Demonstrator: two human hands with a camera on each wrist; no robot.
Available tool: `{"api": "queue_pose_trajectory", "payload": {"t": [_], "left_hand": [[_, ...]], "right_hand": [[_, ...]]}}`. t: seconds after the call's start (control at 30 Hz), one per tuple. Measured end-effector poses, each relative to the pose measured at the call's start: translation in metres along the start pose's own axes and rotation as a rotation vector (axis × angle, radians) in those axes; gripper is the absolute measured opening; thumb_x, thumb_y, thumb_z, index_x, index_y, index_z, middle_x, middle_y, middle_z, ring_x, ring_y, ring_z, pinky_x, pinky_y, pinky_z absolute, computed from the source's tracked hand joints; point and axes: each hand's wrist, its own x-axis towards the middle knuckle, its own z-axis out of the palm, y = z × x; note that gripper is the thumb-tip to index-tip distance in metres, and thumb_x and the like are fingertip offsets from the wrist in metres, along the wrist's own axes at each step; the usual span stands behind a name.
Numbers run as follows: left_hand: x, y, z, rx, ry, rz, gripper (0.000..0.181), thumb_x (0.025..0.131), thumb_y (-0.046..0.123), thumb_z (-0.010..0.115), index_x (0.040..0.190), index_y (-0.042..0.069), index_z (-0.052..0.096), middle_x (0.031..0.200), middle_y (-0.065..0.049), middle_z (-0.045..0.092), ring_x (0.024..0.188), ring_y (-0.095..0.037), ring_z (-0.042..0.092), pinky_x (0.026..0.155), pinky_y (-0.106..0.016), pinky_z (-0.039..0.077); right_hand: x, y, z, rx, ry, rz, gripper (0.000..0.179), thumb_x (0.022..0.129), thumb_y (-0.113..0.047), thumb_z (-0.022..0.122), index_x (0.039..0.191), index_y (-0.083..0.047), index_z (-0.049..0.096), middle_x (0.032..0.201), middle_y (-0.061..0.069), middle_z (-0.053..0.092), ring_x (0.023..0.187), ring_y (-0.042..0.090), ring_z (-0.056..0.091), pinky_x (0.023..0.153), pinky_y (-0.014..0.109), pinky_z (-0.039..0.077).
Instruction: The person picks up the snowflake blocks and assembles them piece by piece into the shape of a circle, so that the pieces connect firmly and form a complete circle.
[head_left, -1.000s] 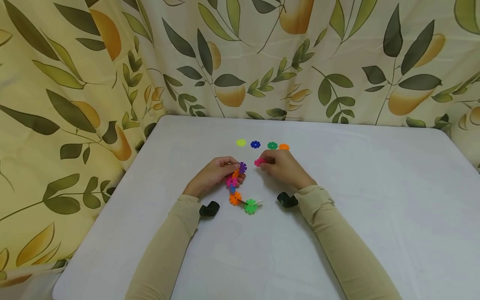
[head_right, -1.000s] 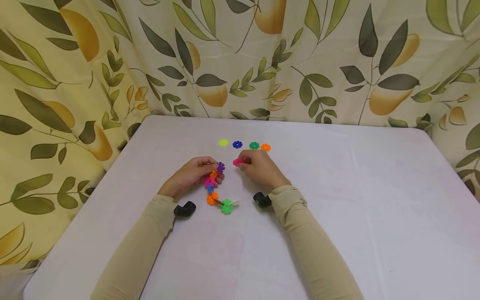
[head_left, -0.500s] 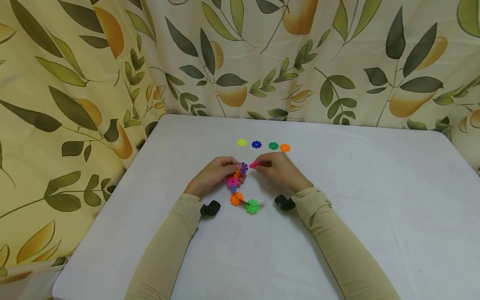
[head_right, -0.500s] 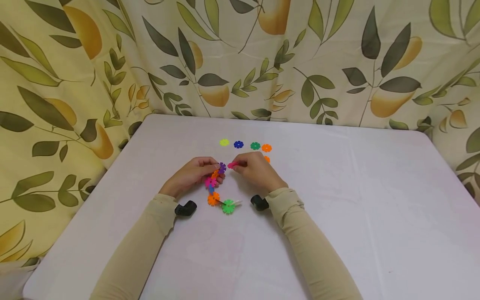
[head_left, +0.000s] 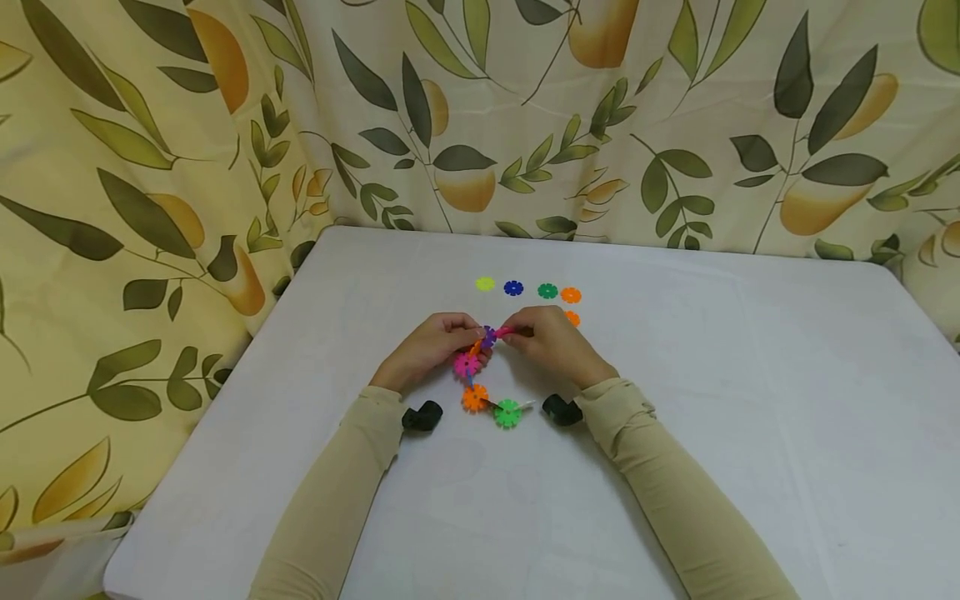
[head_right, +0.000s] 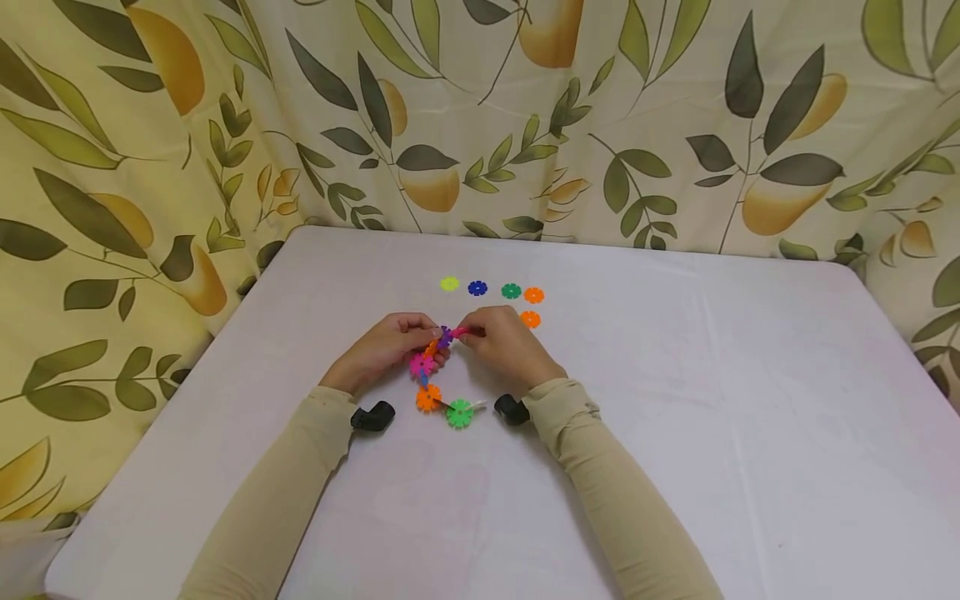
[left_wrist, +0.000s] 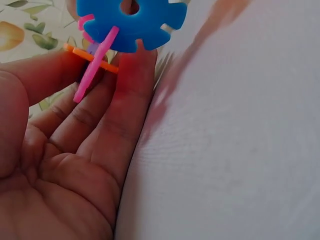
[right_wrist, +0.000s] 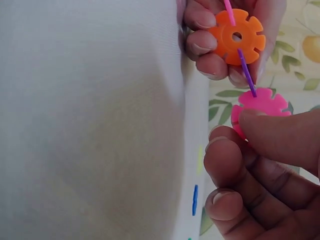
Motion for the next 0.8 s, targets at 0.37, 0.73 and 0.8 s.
{"api": "queue_pose_trajectory", "payload": {"t": [0.37,0.73,0.8], "left_hand": [[-0.001,-0.001,0.001,-0.066,0.042,-0.009,0.019,0.110,0.004,0.055,0.107,-0.009,0.068,0.097,-0.020,0.076,0.079,-0.023,0.074,0.085,-0.035,0.062],[0.000,0.000,0.005,-0.046,0.061,-0.034,0.019,0.110,0.001,0.054,0.104,-0.011,0.068,0.093,-0.022,0.076,0.072,-0.021,0.075,0.079,-0.036,0.064],[-0.001,0.000,0.004,-0.051,0.062,-0.037,0.018,0.109,0.001,0.055,0.104,-0.011,0.067,0.093,-0.023,0.076,0.072,-0.021,0.075,0.079,-0.036,0.064]], "right_hand": [[0.005,-0.003,0.008,-0.075,0.027,-0.047,0.007,0.093,0.010,0.075,0.096,0.006,0.081,0.089,0.012,0.076,0.078,0.025,0.067,0.079,0.043,0.061],[0.003,-0.003,0.014,-0.114,0.054,-0.071,0.009,0.091,0.013,0.075,0.092,0.006,0.080,0.088,0.014,0.077,0.080,0.029,0.071,0.082,0.045,0.062],[0.003,-0.003,0.015,-0.115,0.059,-0.086,0.010,0.091,0.014,0.074,0.093,0.006,0.080,0.089,0.014,0.077,0.082,0.029,0.072,0.082,0.045,0.062]]}}
